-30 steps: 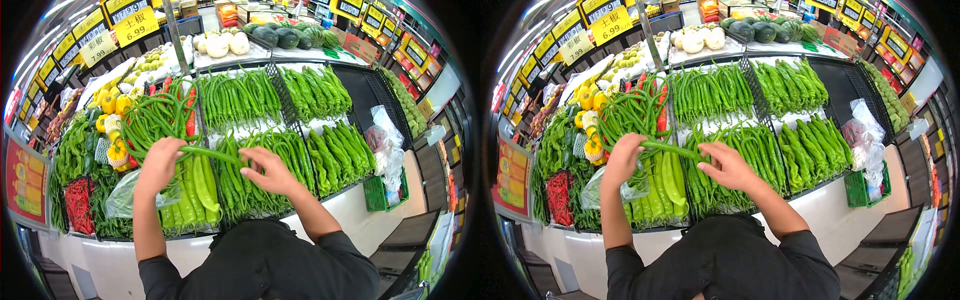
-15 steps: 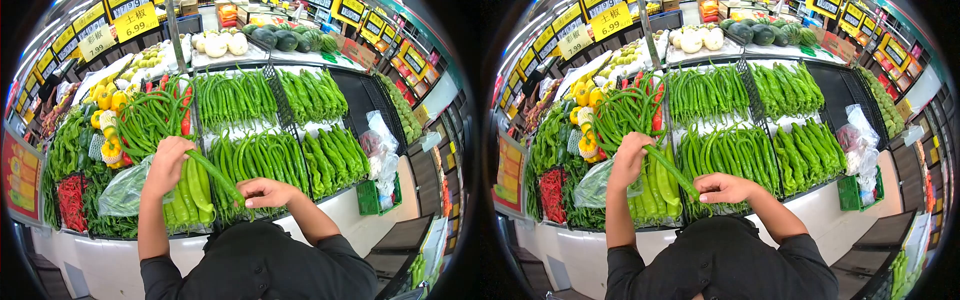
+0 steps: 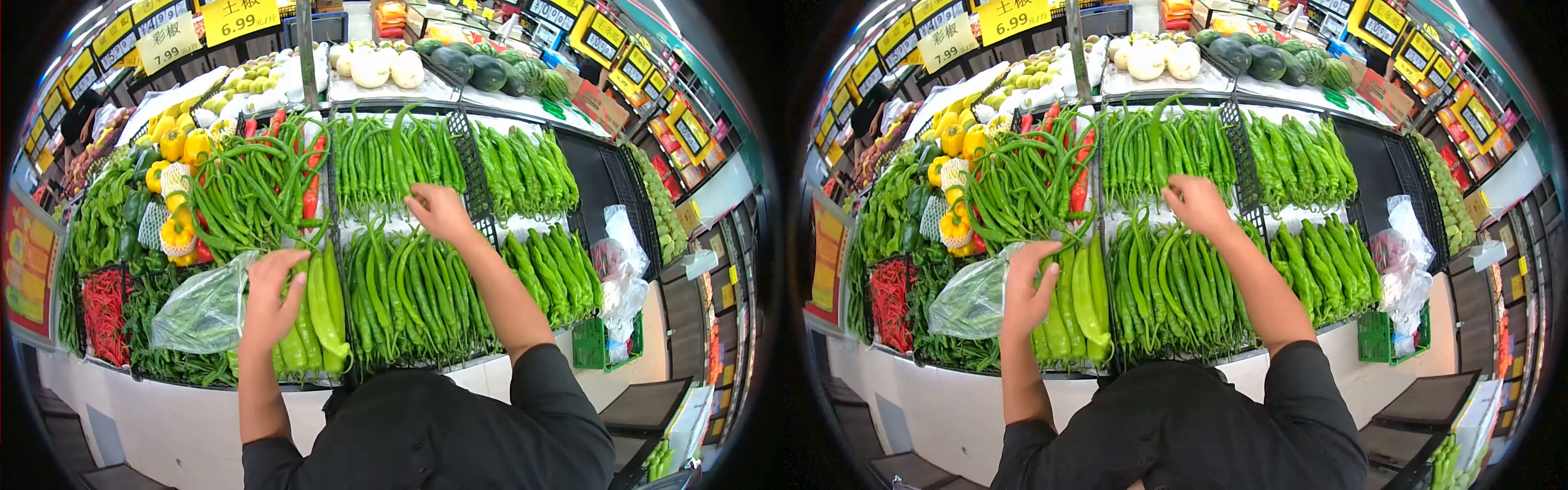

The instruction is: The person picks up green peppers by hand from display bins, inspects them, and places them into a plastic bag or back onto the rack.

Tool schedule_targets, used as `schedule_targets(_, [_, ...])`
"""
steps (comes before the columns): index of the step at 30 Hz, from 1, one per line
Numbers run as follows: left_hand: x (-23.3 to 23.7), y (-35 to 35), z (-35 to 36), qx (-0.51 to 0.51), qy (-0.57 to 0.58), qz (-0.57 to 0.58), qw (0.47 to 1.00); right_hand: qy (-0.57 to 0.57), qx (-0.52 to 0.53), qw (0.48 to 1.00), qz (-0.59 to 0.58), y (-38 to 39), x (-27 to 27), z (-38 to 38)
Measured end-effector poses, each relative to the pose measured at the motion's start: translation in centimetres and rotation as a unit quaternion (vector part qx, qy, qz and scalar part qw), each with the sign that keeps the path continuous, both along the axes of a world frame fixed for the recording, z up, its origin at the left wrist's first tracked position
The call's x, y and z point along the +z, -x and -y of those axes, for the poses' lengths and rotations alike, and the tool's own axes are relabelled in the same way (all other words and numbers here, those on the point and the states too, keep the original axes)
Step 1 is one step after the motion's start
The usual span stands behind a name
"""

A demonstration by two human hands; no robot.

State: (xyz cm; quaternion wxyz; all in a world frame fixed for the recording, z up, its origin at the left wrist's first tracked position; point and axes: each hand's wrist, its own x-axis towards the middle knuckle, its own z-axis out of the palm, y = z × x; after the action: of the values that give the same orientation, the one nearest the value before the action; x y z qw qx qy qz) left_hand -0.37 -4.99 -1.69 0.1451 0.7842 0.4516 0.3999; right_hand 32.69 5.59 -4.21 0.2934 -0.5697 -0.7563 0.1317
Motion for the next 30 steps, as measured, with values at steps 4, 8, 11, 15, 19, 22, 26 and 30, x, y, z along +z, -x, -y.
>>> schedule_targets(4, [-0.9,-0.1,0.7,-0.008,0.037,-0.006,0.999,-0.011,-0.034,0.999,0.037,0.5,-3.1,-7.6])
schedule_targets(8, [-1.5,-0.2,1.0,0.0,0.105,0.021,0.994,0.015,-0.045,0.998,0.035,2.2,-6.9,-12.9])
schedule_targets(11, [-2.2,-0.3,0.8,-0.008,0.122,0.041,0.992,0.031,-0.056,0.996,0.061,3.4,-9.9,-15.4])
schedule_targets(15, [-3.0,-0.4,0.5,0.007,0.153,0.058,0.987,0.11,-0.064,0.989,0.078,4.3,-11.7,-15.6])
schedule_targets(19, [-3.2,-0.7,0.0,0.005,0.163,0.064,0.985,0.107,-0.048,0.991,0.064,3.8,-12.3,-15.7])
schedule_targets(22, [-3.3,-0.9,-0.4,-0.003,0.161,0.06,0.985,0.115,-0.029,0.99,0.071,3.0,-12.3,-16.0])
schedule_targets(26, [-3.2,-1.1,-0.5,-0.01,0.152,0.066,0.986,0.141,-0.031,0.987,0.071,2.6,-12.2,-15.8])
schedule_targets(30, [-3.2,-1.0,-0.3,-0.015,0.157,0.066,0.985,0.159,-0.042,0.984,0.071,2.7,-12.2,-15.8])
